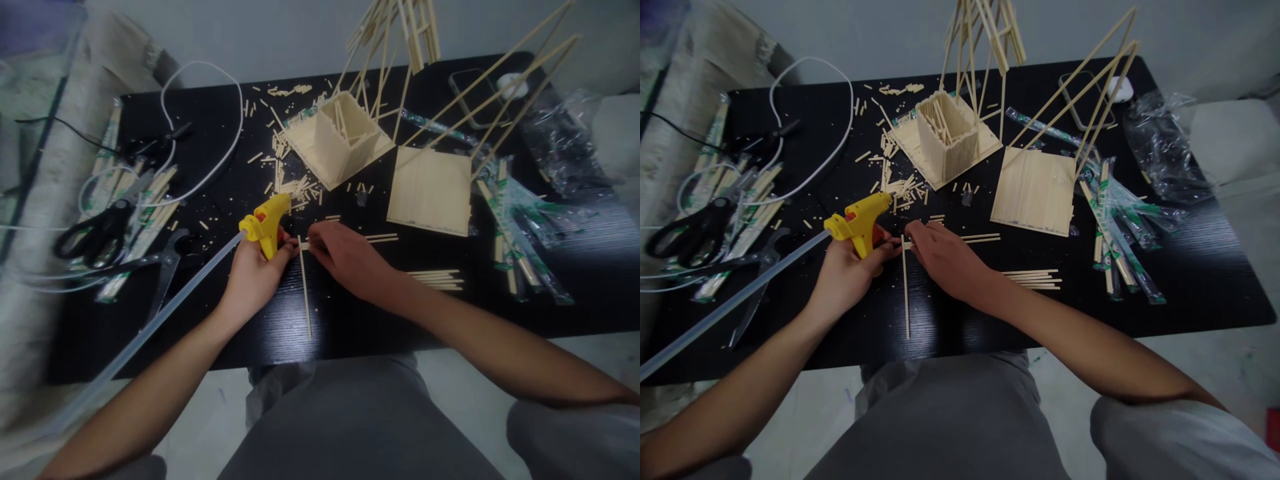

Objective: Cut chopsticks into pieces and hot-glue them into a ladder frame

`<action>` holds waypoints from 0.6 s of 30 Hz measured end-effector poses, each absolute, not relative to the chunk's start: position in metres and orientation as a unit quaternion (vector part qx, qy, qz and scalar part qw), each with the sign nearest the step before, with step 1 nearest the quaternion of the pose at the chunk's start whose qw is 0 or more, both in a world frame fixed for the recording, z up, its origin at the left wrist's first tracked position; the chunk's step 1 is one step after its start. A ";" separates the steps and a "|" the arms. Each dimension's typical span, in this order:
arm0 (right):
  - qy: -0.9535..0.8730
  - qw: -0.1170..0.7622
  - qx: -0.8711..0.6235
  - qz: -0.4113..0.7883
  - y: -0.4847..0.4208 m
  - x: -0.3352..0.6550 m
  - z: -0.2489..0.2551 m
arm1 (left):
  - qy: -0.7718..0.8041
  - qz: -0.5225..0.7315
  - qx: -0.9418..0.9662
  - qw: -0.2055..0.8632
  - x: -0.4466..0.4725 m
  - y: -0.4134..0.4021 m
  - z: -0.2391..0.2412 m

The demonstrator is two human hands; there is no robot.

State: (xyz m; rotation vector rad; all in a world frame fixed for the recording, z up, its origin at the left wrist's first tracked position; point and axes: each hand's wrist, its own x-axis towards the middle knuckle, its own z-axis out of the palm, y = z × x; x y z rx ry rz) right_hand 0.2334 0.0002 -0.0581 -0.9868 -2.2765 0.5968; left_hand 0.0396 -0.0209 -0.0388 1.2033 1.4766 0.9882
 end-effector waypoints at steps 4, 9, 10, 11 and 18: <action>-0.859 0.286 -0.376 0.199 -0.002 0.232 -0.057 | 0.607 0.412 0.480 0.481 0.040 -0.020 -0.039; -0.858 0.288 -0.375 0.201 -0.001 0.232 -0.057 | 0.618 0.384 0.519 0.449 0.038 -0.019 -0.042; -0.859 0.288 -0.374 0.200 -0.001 0.232 -0.057 | 0.617 0.384 0.524 0.445 0.037 -0.019 -0.043; -0.859 0.289 -0.372 0.198 0.000 0.232 -0.057 | 0.616 0.387 0.525 0.443 0.037 -0.020 -0.044; -0.860 0.290 -0.378 0.184 -0.002 0.231 -0.055 | 0.603 0.409 0.528 0.437 0.037 -0.024 -0.050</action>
